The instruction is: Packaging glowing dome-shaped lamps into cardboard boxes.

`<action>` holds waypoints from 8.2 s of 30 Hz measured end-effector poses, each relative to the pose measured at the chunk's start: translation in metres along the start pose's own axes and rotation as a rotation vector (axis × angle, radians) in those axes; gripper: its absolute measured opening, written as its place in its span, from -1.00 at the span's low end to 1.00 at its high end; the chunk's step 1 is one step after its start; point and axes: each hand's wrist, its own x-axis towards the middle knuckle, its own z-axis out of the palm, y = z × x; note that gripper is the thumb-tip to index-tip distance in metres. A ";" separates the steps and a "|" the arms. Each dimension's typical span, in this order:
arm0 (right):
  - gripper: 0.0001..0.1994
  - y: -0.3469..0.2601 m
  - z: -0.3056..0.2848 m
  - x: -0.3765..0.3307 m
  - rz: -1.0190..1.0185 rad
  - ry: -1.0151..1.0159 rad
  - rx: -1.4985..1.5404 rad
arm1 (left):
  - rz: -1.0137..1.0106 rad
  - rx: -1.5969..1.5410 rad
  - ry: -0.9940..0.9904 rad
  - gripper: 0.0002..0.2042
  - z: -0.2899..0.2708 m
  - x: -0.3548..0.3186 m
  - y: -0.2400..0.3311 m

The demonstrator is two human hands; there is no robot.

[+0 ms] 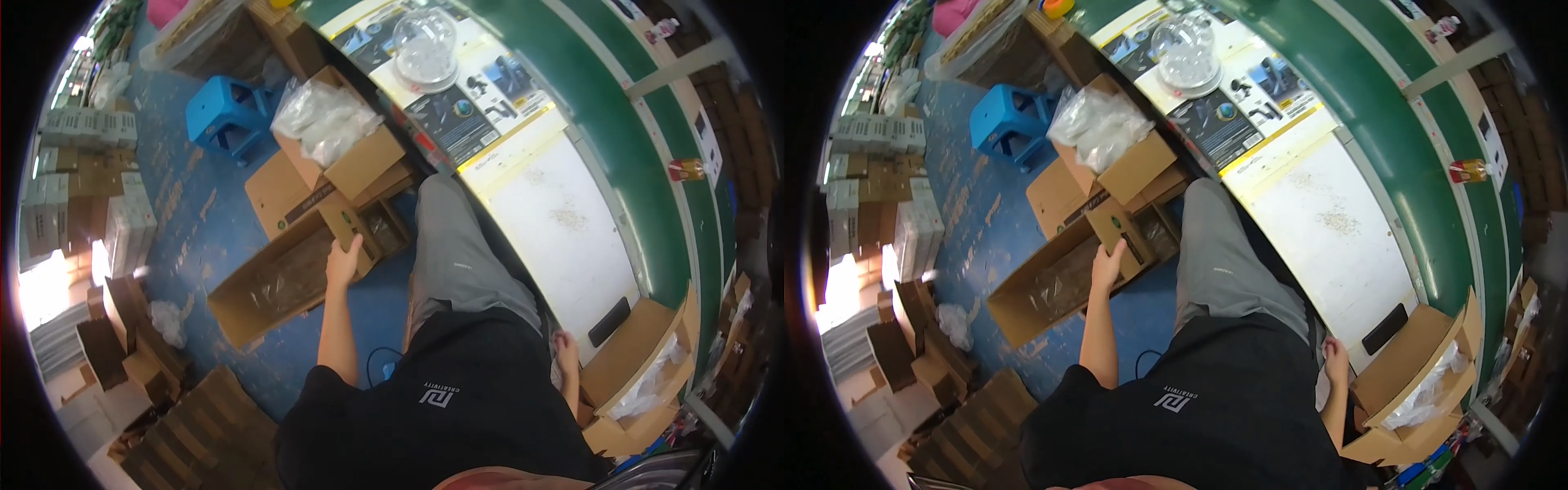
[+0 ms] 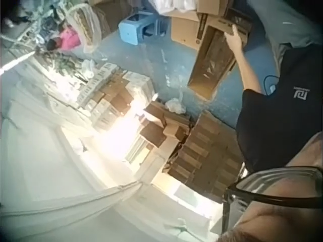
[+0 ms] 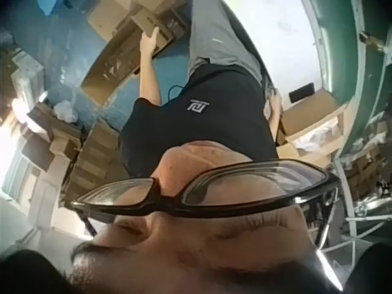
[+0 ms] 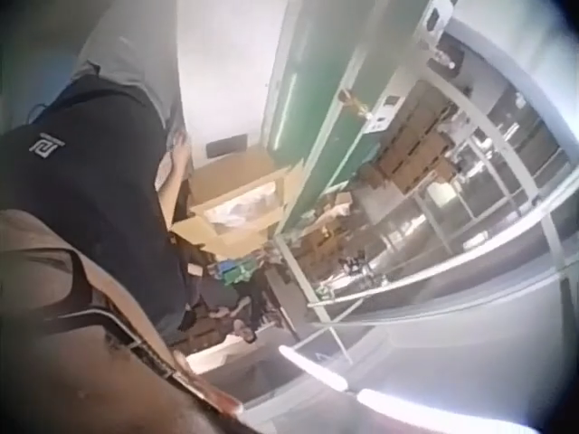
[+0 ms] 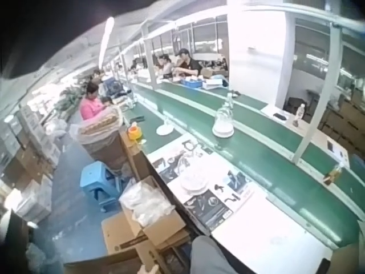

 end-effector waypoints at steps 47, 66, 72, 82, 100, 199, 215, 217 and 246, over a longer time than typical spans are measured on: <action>-0.07 -0.081 -0.103 -0.187 -1.136 0.604 0.324 | 1.776 0.446 -0.989 -0.58 -0.118 -0.475 0.473; -0.29 -0.107 -0.078 -0.098 -0.569 0.722 0.617 | 2.231 0.703 -0.852 -0.33 -0.021 -0.311 0.505; -0.17 -0.134 -0.138 -0.126 -0.740 0.761 0.733 | 2.077 1.123 -0.494 -0.80 -0.031 -0.242 0.481; -0.60 -0.249 -0.268 -0.136 -0.763 0.657 -0.260 | 2.218 0.917 -0.841 -0.70 -0.026 -0.277 0.455; -0.53 -0.258 -0.264 -0.125 -0.564 0.471 -0.284 | 1.470 1.419 0.173 -0.20 0.197 -0.013 0.789; -0.28 -0.411 -0.153 -0.164 -1.524 1.025 0.343 | 1.567 -0.937 0.235 -0.84 -0.133 -0.151 0.479; -0.23 -0.354 -0.174 -0.107 -1.044 0.061 0.827 | 1.755 0.080 -0.549 -0.76 -0.165 -0.300 0.508; -0.25 -0.355 -0.177 -0.113 -1.021 0.058 0.785 | 1.718 0.058 -0.598 -0.75 -0.162 -0.296 0.507; -0.49 -0.395 -0.212 -0.015 -0.805 -0.512 -0.781 | 1.789 0.245 -0.094 -0.82 -0.145 -0.268 0.500</action>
